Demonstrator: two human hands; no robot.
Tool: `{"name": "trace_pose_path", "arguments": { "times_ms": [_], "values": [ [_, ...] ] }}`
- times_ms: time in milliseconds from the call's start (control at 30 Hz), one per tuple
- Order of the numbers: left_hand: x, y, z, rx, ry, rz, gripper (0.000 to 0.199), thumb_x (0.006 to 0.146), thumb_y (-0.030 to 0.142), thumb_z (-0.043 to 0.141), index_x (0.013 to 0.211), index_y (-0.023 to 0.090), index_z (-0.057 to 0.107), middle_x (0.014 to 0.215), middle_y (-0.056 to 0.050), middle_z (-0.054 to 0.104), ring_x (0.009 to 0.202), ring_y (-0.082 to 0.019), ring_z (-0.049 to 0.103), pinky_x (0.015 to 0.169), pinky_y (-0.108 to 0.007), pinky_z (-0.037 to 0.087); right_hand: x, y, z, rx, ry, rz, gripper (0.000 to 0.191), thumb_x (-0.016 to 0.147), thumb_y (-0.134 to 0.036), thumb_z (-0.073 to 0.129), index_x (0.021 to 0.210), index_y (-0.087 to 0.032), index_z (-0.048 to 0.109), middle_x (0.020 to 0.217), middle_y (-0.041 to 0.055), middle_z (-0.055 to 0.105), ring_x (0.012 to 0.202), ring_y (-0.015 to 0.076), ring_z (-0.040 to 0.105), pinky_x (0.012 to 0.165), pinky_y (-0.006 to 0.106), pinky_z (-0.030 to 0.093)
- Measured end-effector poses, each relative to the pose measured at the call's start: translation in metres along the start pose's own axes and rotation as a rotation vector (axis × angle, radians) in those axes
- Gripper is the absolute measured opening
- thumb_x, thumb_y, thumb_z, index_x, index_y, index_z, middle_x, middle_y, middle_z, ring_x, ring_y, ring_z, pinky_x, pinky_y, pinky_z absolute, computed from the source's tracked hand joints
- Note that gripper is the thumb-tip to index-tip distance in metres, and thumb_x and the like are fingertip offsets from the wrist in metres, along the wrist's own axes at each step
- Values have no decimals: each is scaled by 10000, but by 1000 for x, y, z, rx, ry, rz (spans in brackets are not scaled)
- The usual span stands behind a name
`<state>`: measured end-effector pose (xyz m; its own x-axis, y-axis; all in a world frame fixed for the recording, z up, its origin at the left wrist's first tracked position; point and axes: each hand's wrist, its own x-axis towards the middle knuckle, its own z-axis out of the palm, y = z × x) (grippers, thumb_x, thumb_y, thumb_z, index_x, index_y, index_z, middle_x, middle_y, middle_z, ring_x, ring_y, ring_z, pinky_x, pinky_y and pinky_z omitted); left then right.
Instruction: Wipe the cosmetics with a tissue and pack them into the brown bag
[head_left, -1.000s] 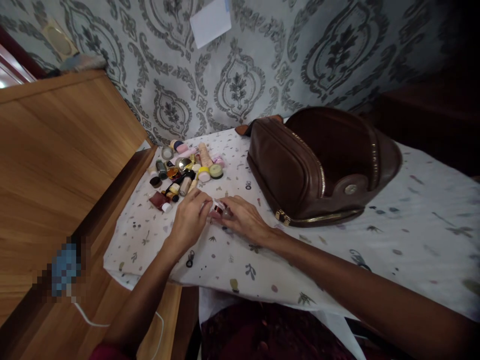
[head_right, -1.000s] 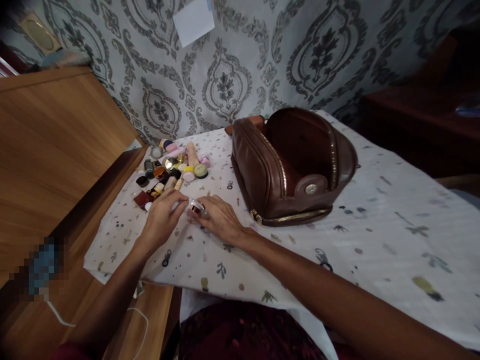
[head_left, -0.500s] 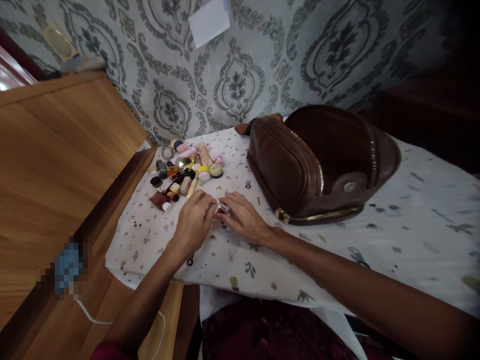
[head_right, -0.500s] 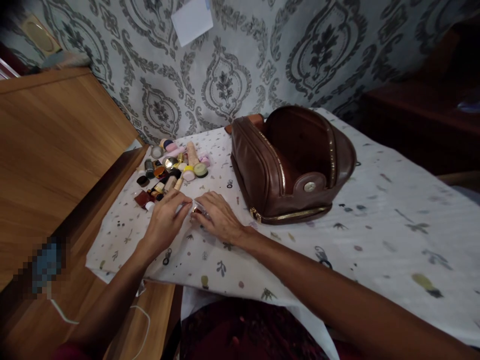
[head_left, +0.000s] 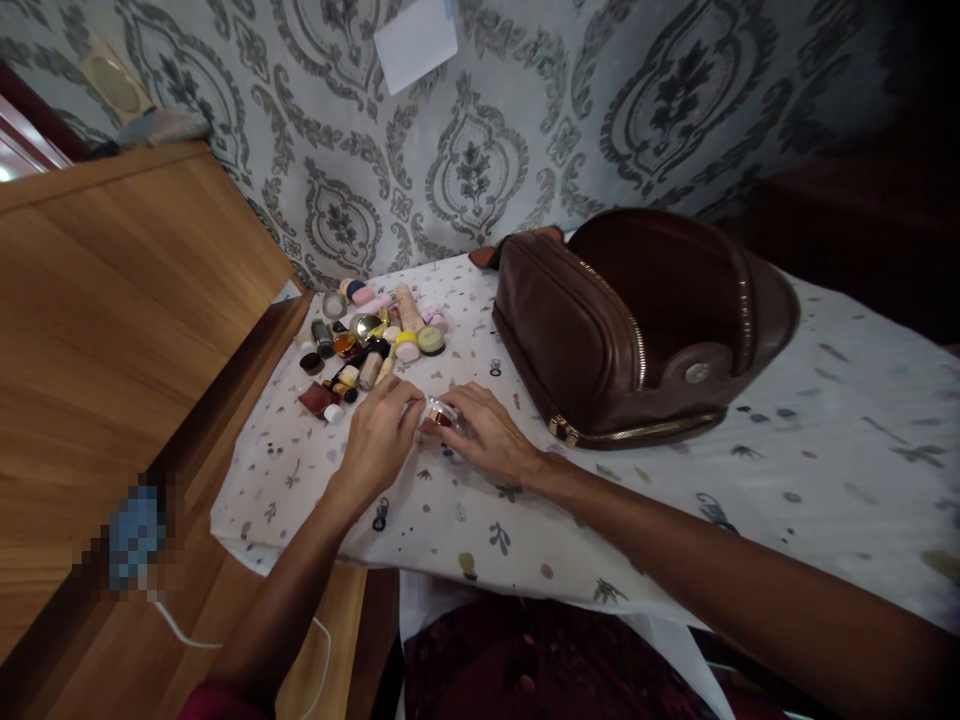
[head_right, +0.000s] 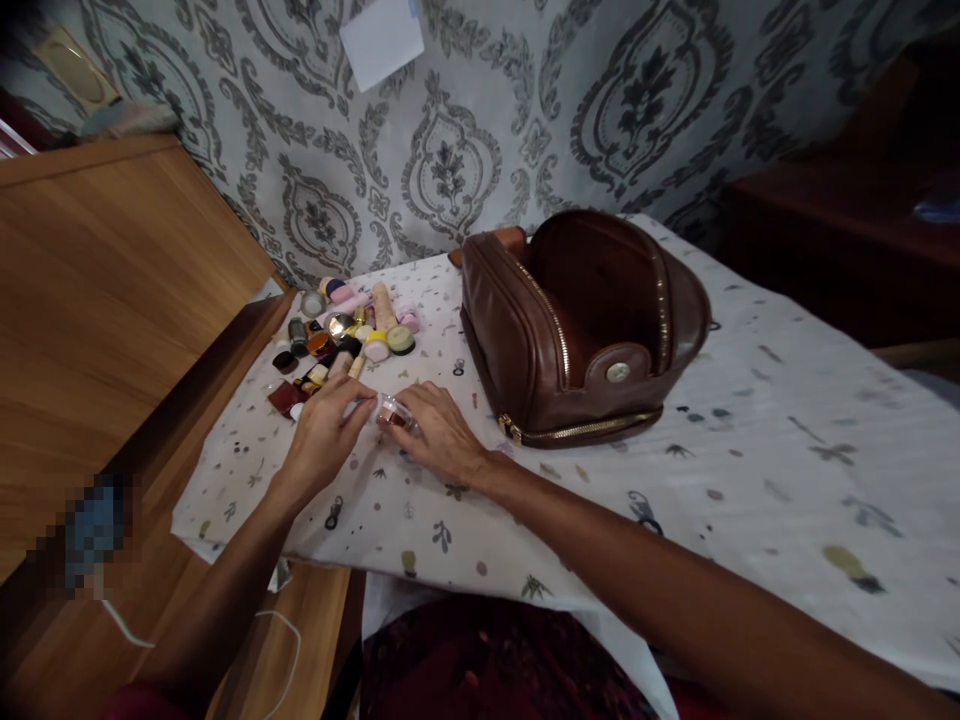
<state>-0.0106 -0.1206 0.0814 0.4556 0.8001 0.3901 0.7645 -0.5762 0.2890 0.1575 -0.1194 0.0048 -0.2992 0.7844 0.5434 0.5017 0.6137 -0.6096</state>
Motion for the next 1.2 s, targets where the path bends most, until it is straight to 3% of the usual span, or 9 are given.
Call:
{"name": "trace_pose_path", "arguments": {
  "times_ms": [133, 267, 433, 733, 833, 933, 1033, 1133, 1200],
  "values": [
    [-5, 11, 2, -3, -12, 31, 160, 951, 186, 498, 847, 185, 619, 877, -36, 600, 876, -197, 587, 802, -316, 454, 0, 0, -1, -18, 48, -66, 113, 876, -240, 590, 953, -156, 592, 894, 93, 629, 895, 247, 514, 818, 367, 397],
    [-4, 7, 3, -4, -3, 29, 166, 954, 195, 489, 858, 188, 624, 894, -40, 604, 894, -199, 587, 815, -319, 458, 1, 2, 1, -31, -2, -24, 177, 877, -273, 607, 1016, -165, 596, 921, 82, 643, 894, 242, 521, 815, 360, 392],
    [3, -8, 0, -25, 18, -27, 142, 932, 183, 510, 848, 187, 625, 887, -36, 608, 890, -197, 587, 825, -327, 458, 1, 5, 5, -142, -142, 74, 146, 900, -317, 606, 863, -182, 567, 832, 59, 633, 820, 228, 525, 761, 337, 367],
    [0, 1, 4, 54, 14, 35, 169, 946, 176, 475, 872, 183, 627, 906, -61, 604, 912, -215, 577, 836, -353, 478, -1, 1, 3, -116, -89, -1, 176, 925, -340, 578, 853, -180, 590, 809, 56, 626, 812, 223, 519, 789, 348, 369],
    [-3, 7, 5, 47, -1, 99, 168, 947, 170, 470, 911, 181, 634, 950, -72, 603, 950, -219, 580, 869, -365, 489, -1, 2, 4, -78, -78, 42, 198, 891, -324, 615, 998, -157, 620, 833, 59, 622, 808, 223, 525, 792, 356, 391],
    [-5, 10, 4, 14, -31, 150, 195, 924, 122, 463, 976, 175, 643, 1005, -84, 602, 994, -223, 581, 906, -378, 496, 1, 5, 4, 5, -94, 101, 572, 826, -320, 687, 1331, -126, 500, 872, 54, 614, 791, 215, 536, 775, 355, 426],
    [-5, 6, 0, -12, -48, 158, 244, 919, 99, 449, 1026, 180, 653, 1041, -87, 612, 1014, -220, 583, 919, -381, 500, 3, 7, -1, 115, -174, 116, 834, 773, -275, 712, 1493, -119, 320, 875, 36, 604, 778, 203, 551, 751, 347, 461],
    [-2, -4, -1, -47, -41, 150, 257, 939, 112, 438, 1041, 187, 662, 1060, -85, 625, 1029, -214, 585, 933, -380, 495, 8, 11, -8, 198, -244, 83, 826, 788, -193, 632, 1532, -176, 273, 914, 29, 614, 802, 191, 575, 779, 354, 496],
    [0, -12, -1, -69, -32, 150, 254, 948, 125, 439, 1043, 190, 665, 1061, -81, 630, 1031, -209, 587, 939, -378, 491, 13, 15, -13, 219, -237, 28, 719, 806, -136, 545, 1497, -216, 365, 1017, 53, 629, 918, 201, 601, 865, 391, 507]
  ]
}}
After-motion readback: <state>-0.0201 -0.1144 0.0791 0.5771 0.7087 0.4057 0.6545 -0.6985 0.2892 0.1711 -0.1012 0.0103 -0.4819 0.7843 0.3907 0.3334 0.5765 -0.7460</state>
